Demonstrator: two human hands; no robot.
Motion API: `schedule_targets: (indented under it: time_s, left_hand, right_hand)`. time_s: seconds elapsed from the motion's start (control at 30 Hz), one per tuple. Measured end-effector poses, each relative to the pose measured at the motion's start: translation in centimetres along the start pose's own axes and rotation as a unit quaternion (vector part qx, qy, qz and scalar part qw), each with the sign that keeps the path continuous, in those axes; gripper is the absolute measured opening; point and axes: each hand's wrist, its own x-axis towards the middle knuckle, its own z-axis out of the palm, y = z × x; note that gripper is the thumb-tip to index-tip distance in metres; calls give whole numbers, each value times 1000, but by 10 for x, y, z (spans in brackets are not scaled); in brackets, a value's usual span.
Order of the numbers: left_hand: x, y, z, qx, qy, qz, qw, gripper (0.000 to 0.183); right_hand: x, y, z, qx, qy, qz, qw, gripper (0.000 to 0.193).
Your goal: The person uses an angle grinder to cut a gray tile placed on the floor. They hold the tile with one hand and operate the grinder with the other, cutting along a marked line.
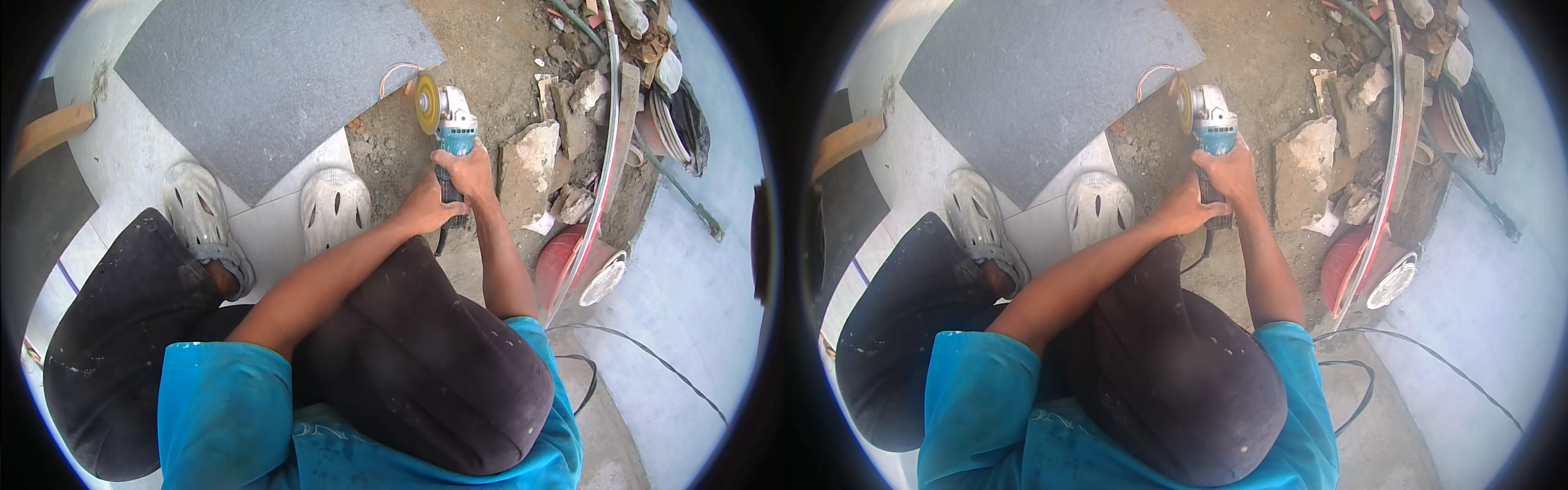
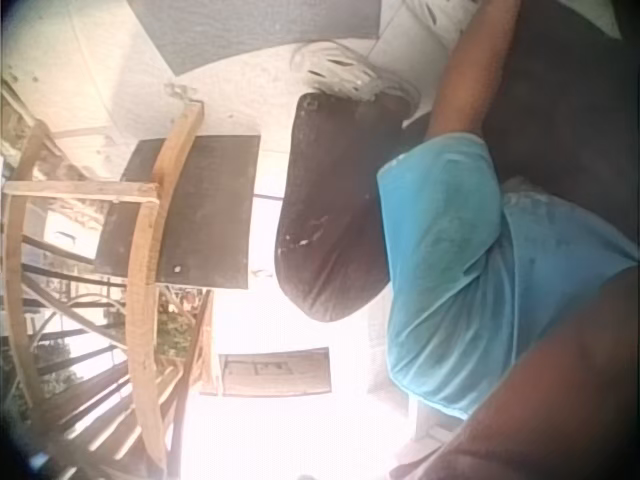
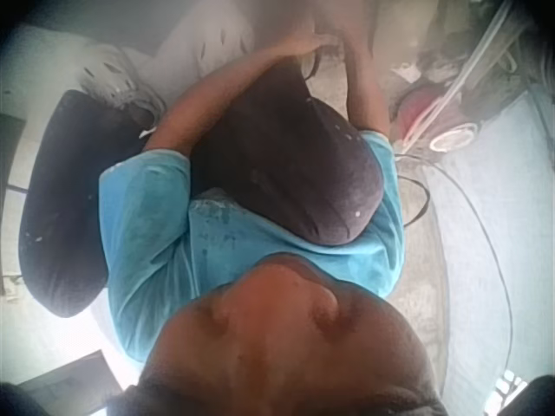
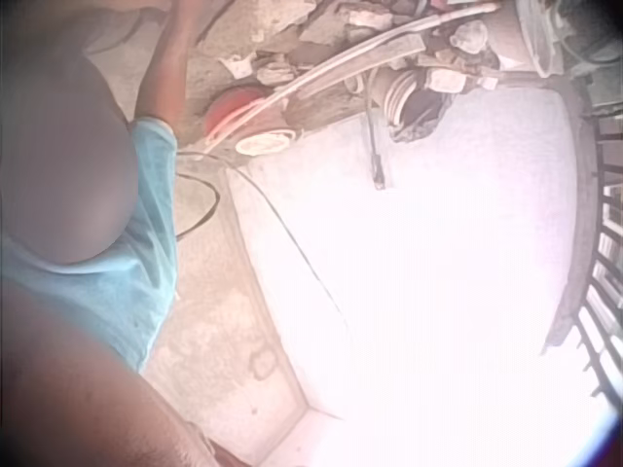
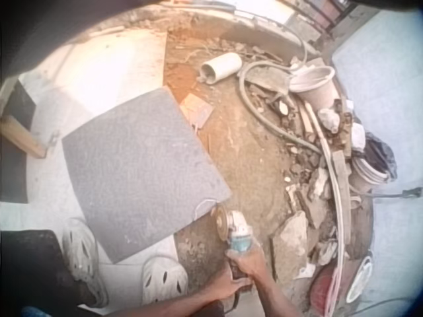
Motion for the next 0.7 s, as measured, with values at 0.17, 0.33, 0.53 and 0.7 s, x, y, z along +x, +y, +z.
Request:
schedule_targets:
  time_s: [0.17,0.33,0.53,0.7]
  left_hand:
    - [1,2,-1,-7,0,2,1000,109]
    - [1,2,-2,-8,-1,2,1000,108]
    - [2,1,-2,-1,7,7,1000,109]
    - [2,3,-3,3,4,-1,1000,109]
  right_hand:
    - [3,1,-1,9,1,4,1000,42]
    - [3,3,0,11,3,0,1000,43]
    - [5,3,0,15,0,-5,1000,44]
    - [4,0,0,16,-4,-4,1000,44]
